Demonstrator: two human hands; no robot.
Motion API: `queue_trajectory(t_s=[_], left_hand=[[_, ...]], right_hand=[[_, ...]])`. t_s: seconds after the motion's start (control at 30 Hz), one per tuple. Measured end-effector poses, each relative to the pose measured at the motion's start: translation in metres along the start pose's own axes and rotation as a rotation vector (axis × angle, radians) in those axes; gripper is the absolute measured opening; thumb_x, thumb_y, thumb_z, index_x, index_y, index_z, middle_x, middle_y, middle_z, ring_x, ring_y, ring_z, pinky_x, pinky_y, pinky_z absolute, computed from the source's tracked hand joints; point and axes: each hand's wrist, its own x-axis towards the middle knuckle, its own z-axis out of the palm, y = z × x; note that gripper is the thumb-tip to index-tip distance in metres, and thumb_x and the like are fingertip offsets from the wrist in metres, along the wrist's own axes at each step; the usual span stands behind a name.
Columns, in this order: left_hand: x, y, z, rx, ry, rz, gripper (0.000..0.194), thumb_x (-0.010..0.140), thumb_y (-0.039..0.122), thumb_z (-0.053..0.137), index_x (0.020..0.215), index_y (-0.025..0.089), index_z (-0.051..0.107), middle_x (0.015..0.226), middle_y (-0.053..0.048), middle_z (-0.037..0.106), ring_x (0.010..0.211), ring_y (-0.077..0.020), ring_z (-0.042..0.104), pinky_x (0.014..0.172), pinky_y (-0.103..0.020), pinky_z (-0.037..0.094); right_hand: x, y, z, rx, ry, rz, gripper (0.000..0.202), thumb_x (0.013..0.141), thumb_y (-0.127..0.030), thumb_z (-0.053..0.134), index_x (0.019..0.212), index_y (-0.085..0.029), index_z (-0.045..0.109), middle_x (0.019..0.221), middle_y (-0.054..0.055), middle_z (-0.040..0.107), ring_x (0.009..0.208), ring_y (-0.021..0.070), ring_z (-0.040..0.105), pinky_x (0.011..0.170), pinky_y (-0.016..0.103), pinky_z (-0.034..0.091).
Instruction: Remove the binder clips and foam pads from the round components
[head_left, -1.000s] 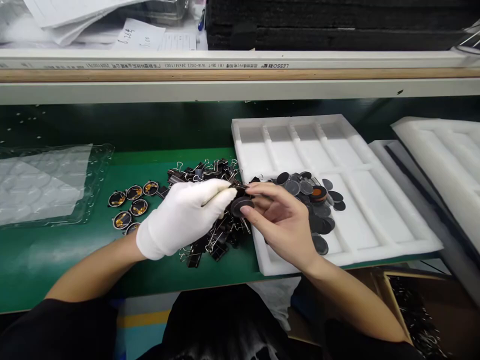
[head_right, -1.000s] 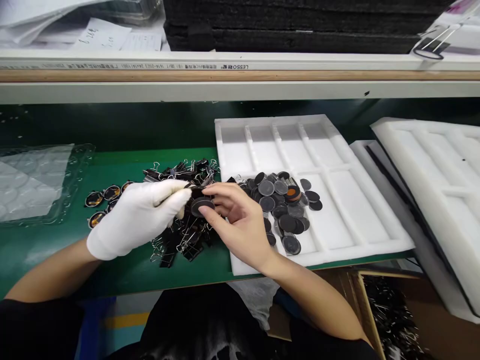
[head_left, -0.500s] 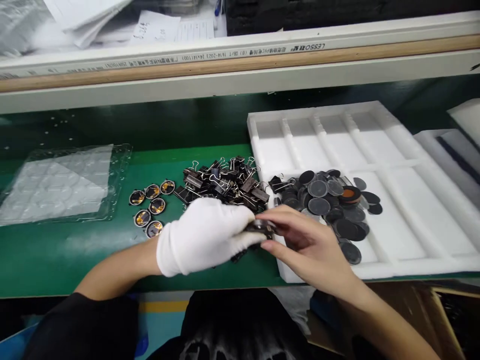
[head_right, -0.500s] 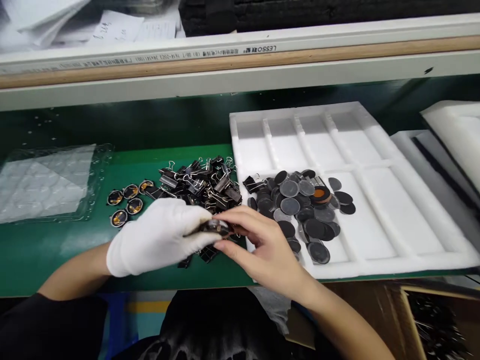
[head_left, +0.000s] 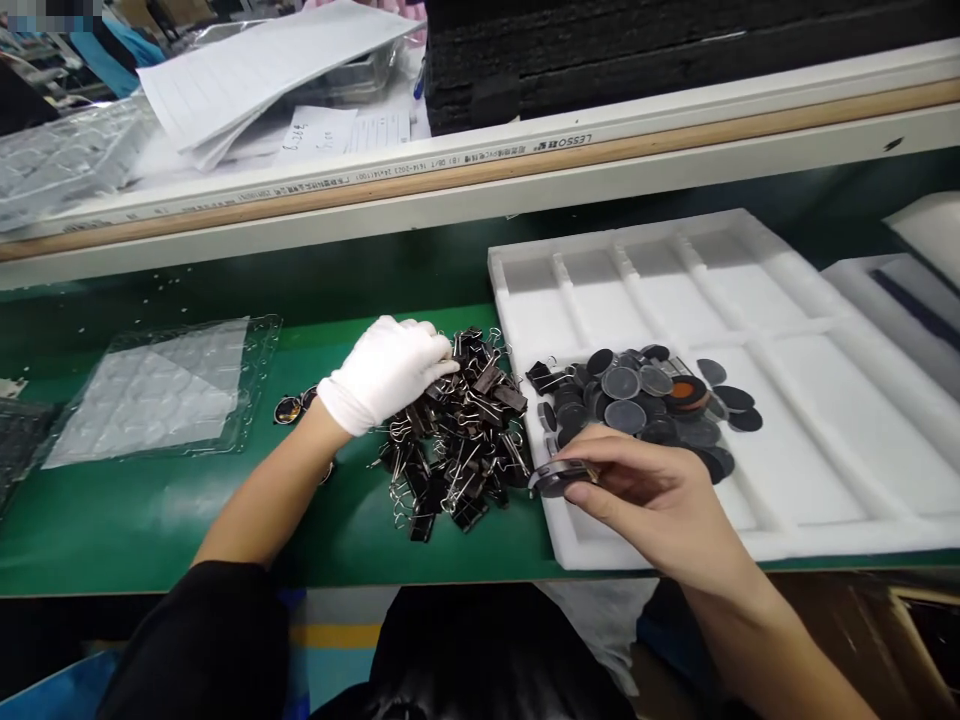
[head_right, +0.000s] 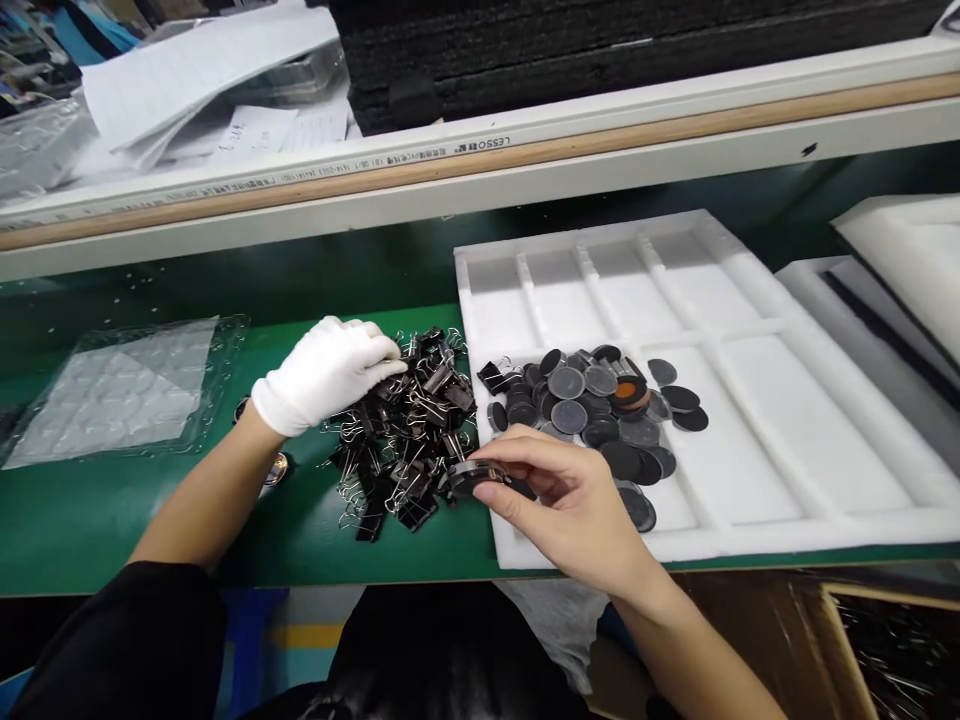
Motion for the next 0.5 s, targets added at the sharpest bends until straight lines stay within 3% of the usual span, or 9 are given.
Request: queue_trajectory(t_s=[0.1, 0.2, 0.27, 0.33, 0.4, 0.5], left_hand=[[-0.004, 0.002, -0.003, -0.136, 0.171, -0.049, 0.041, 0.104, 0.047, 0.052, 0.089, 0.018, 0.077, 0.085, -0.008, 0.075, 0.078, -0.0214, 0.069, 0.073, -0.034, 0.043], [-0.017, 0.018, -0.017, -0.485, 0.350, -0.192, 0.036, 0.102, 0.045, 0.056, 0.088, 0.019, 0.077, 0.084, -0.005, 0.077, 0.077, -0.0174, 0.070, 0.074, -0.030, 0.049], [-0.027, 0.035, -0.026, -0.788, 0.316, -0.286, 0.037, 0.103, 0.043, 0.051, 0.089, 0.019, 0.076, 0.067, -0.001, 0.072, 0.063, -0.0140, 0.066, 0.064, -0.026, 0.050], [-0.035, 0.051, -0.032, -0.991, 0.234, -0.344, 0.040, 0.105, 0.042, 0.047, 0.090, 0.019, 0.075, 0.051, 0.003, 0.060, 0.047, -0.0115, 0.056, 0.052, -0.024, 0.046], [-0.041, 0.060, -0.035, -1.022, 0.199, -0.334, 0.041, 0.105, 0.042, 0.046, 0.084, 0.019, 0.072, 0.048, 0.005, 0.055, 0.042, -0.0097, 0.048, 0.048, -0.024, 0.041], [-0.044, 0.058, -0.035, -0.885, 0.163, -0.162, 0.048, 0.105, 0.038, 0.043, 0.066, 0.019, 0.063, 0.054, 0.003, 0.058, 0.047, -0.0079, 0.046, 0.051, -0.023, 0.038]], right_hand=[[0.003, -0.002, -0.003, 0.036, 0.001, 0.004, 0.016, 0.085, -0.019, 0.081, 0.099, -0.028, 0.083, 0.094, 0.006, 0.075, 0.084, 0.0175, 0.071, 0.061, 0.025, 0.059], [0.011, -0.005, 0.002, 0.062, -0.001, 0.039, 0.016, 0.085, -0.019, 0.081, 0.098, -0.029, 0.084, 0.119, 0.008, 0.075, 0.087, 0.0162, 0.071, 0.060, 0.025, 0.059], [0.017, -0.008, 0.011, 0.086, -0.005, 0.082, 0.016, 0.085, -0.020, 0.081, 0.098, -0.029, 0.084, 0.137, 0.008, 0.070, 0.073, 0.0107, 0.067, 0.057, 0.025, 0.058], [0.022, -0.009, 0.021, 0.124, -0.027, 0.106, 0.017, 0.083, -0.022, 0.083, 0.099, -0.028, 0.084, 0.143, 0.008, 0.067, 0.065, 0.0078, 0.064, 0.056, 0.025, 0.060], [0.025, -0.009, 0.028, 0.151, -0.039, 0.104, 0.018, 0.081, -0.024, 0.085, 0.098, -0.028, 0.085, 0.137, 0.007, 0.071, 0.072, 0.0108, 0.069, 0.062, 0.026, 0.063], [0.027, -0.008, 0.031, 0.131, -0.042, 0.091, 0.018, 0.079, -0.024, 0.087, 0.096, -0.028, 0.086, 0.123, 0.007, 0.077, 0.089, 0.0164, 0.075, 0.074, 0.027, 0.066]])
